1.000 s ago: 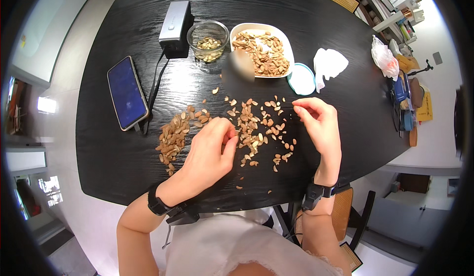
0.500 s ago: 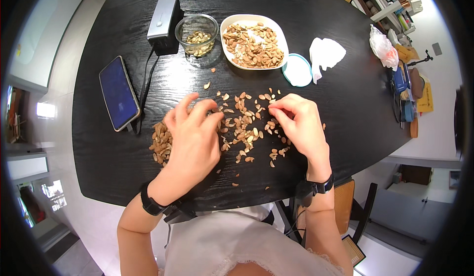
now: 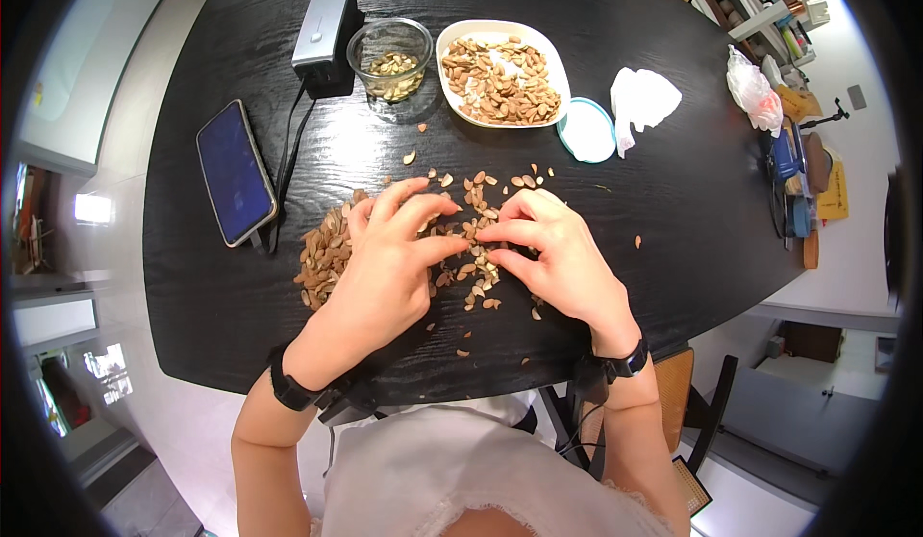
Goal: Peeling melon seeds and placing the kernels into a small glass bowl.
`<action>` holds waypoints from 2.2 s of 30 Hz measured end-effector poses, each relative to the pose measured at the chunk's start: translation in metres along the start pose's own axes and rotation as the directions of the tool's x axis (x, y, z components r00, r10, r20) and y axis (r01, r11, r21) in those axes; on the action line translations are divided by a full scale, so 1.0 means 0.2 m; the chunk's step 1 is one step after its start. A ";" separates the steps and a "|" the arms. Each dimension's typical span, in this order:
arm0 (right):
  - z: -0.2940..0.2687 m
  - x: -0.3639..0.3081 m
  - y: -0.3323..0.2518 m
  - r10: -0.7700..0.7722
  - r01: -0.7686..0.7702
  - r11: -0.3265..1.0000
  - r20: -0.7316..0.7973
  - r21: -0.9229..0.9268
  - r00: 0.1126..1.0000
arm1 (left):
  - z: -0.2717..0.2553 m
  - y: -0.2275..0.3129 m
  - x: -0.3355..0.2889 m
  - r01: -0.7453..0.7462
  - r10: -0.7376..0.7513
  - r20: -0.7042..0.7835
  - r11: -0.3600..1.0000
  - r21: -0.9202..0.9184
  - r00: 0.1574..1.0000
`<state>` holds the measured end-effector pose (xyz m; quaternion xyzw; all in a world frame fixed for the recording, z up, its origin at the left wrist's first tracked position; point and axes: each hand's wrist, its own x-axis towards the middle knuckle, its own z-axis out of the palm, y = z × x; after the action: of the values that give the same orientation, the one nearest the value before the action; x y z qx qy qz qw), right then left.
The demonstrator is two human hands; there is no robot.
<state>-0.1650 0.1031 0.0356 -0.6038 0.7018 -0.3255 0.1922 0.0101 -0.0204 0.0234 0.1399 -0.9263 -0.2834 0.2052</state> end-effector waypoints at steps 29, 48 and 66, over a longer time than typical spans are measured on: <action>0.04 -0.01 -0.04 -0.054 0.056 0.994 -0.019 0.095 0.998 | 0.03 -0.03 0.00 0.091 -0.112 -0.118 0.981 -0.169 0.987; 0.08 -0.02 -0.05 -0.015 0.111 0.801 -0.166 0.589 0.986 | 0.03 0.03 -0.02 0.570 -0.181 0.576 -0.086 -0.817 0.797; 0.14 -0.06 -0.08 0.250 -0.107 0.442 -0.008 0.891 0.968 | 0.11 0.06 -0.05 0.364 -0.275 0.333 0.070 -0.929 0.902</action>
<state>-0.1316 0.1074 0.0248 -0.3150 0.5022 -0.6602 0.4612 0.0071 0.0030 0.0110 0.1625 -0.4700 -0.8551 0.1463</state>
